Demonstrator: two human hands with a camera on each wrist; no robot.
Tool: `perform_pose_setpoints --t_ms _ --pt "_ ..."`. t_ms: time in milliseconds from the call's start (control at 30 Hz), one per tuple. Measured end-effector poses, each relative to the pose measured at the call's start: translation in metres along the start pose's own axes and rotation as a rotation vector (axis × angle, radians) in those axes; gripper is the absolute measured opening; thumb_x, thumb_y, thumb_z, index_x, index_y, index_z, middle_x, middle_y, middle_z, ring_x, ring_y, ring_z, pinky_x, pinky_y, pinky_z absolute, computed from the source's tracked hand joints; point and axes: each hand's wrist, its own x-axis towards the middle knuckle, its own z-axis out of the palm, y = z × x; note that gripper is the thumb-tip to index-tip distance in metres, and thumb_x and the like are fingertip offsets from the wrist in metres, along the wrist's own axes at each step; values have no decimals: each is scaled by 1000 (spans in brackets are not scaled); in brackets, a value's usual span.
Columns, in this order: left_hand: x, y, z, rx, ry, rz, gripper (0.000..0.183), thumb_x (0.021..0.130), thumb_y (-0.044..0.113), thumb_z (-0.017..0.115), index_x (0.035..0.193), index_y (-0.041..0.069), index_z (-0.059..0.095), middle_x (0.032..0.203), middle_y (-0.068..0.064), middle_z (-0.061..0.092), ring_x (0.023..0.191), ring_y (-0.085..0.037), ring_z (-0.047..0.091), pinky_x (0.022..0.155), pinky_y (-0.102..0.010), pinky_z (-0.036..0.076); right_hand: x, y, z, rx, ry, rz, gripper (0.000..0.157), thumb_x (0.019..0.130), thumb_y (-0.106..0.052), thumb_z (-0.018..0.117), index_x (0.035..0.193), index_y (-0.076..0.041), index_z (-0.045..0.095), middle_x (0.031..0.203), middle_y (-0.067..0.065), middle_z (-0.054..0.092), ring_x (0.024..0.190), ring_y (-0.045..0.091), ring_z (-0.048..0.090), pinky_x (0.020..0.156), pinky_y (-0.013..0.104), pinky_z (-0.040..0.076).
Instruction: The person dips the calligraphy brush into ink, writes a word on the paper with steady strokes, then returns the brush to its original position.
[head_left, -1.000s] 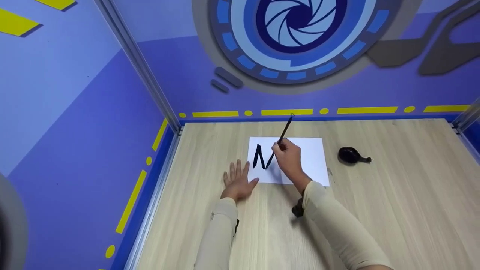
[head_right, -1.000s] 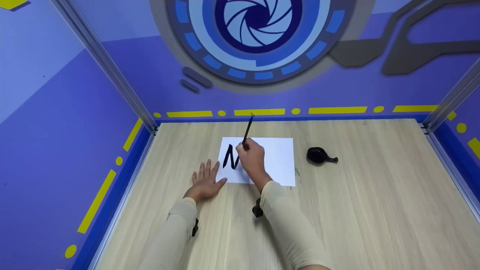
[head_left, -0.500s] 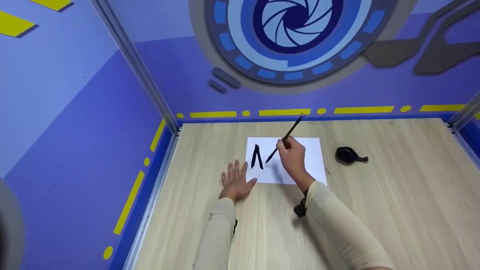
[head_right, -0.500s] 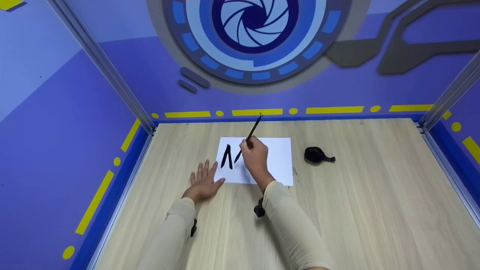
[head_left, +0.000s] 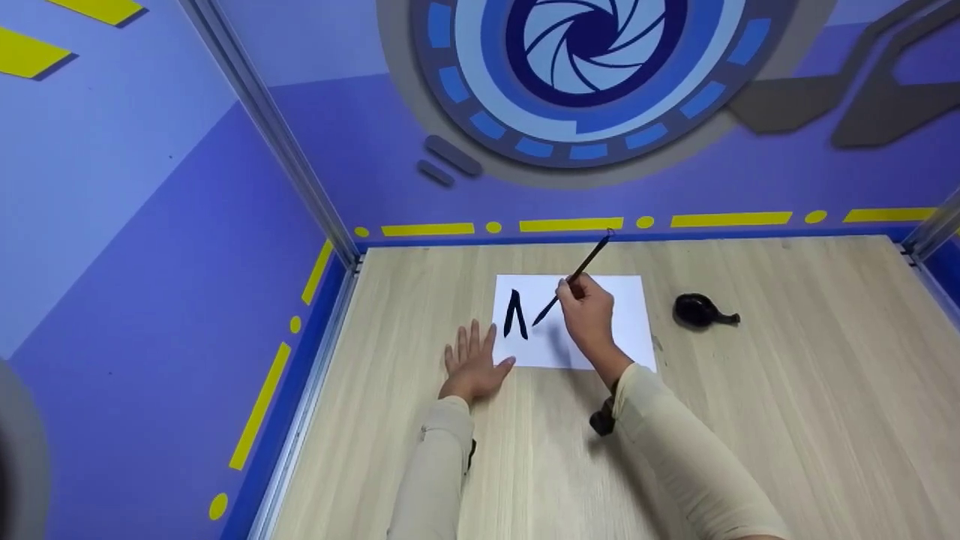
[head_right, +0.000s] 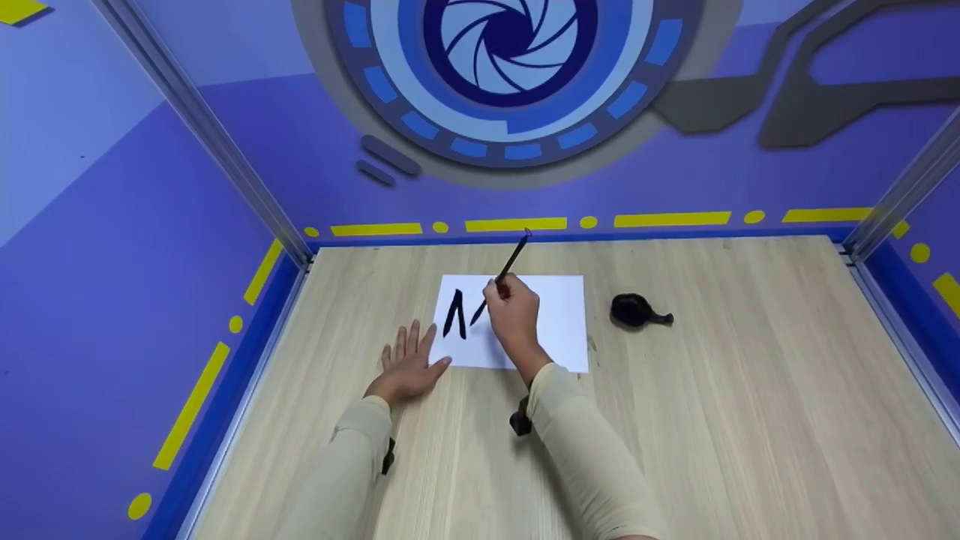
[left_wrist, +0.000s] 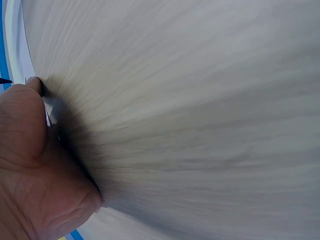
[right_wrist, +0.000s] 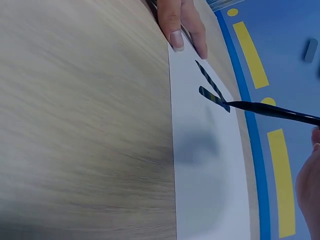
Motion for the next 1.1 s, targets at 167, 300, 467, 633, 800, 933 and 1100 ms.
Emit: perform_pose_setpoints --t_ms 167,300,467,633,800,933,1100 --pt "1 1 0 7 1 4 83 108 64 42 174 33 1 181 -6 -20 168 -34 -23 133 -66 -13 0 2 2 0 23 -12 17 98 -19 71 86 -8 74 79 8 72 75 18 61 66 25 48" --pt "3 -1 2 15 0 -1 83 108 64 40 174 32 1 181 -6 -20 168 -34 -23 133 -66 -13 -1 2 3 9 29 -17 17 98 -19 71 85 -8 74 76 5 71 72 18 60 64 23 47" --pt "2 -1 1 4 -13 -5 83 108 64 41 174 32 1 181 -6 -21 168 -34 -24 133 -66 -15 -3 1 4 17 20 -5 17 99 -19 72 85 -8 74 77 5 69 72 19 59 63 24 47" --pt "-2 1 -4 -8 -8 5 82 109 62 42 174 31 3 182 -7 -19 168 -36 -22 133 -66 -14 -3 0 4 15 14 -19 18 99 -19 71 86 -7 74 77 7 70 72 19 59 63 24 47" --pt "1 -2 -3 16 -25 -5 83 109 64 40 173 33 -2 180 -4 -23 167 -34 -26 133 -65 -15 -3 -1 4 19 20 -36 19 99 -19 72 86 -7 74 78 8 72 72 18 60 62 23 47" --pt "4 -4 -2 17 -24 -3 83 108 64 42 173 33 0 181 -4 -23 167 -35 -25 132 -66 -14 -3 0 4 13 19 -33 18 99 -19 72 86 -7 75 79 8 73 72 18 60 62 22 47" --pt "5 -2 -1 3 -20 -1 83 108 64 44 173 35 2 181 -4 -22 167 -34 -24 132 -67 -14 -4 3 4 -4 16 -23 17 100 -18 71 89 -6 76 80 9 73 73 18 60 63 22 46"
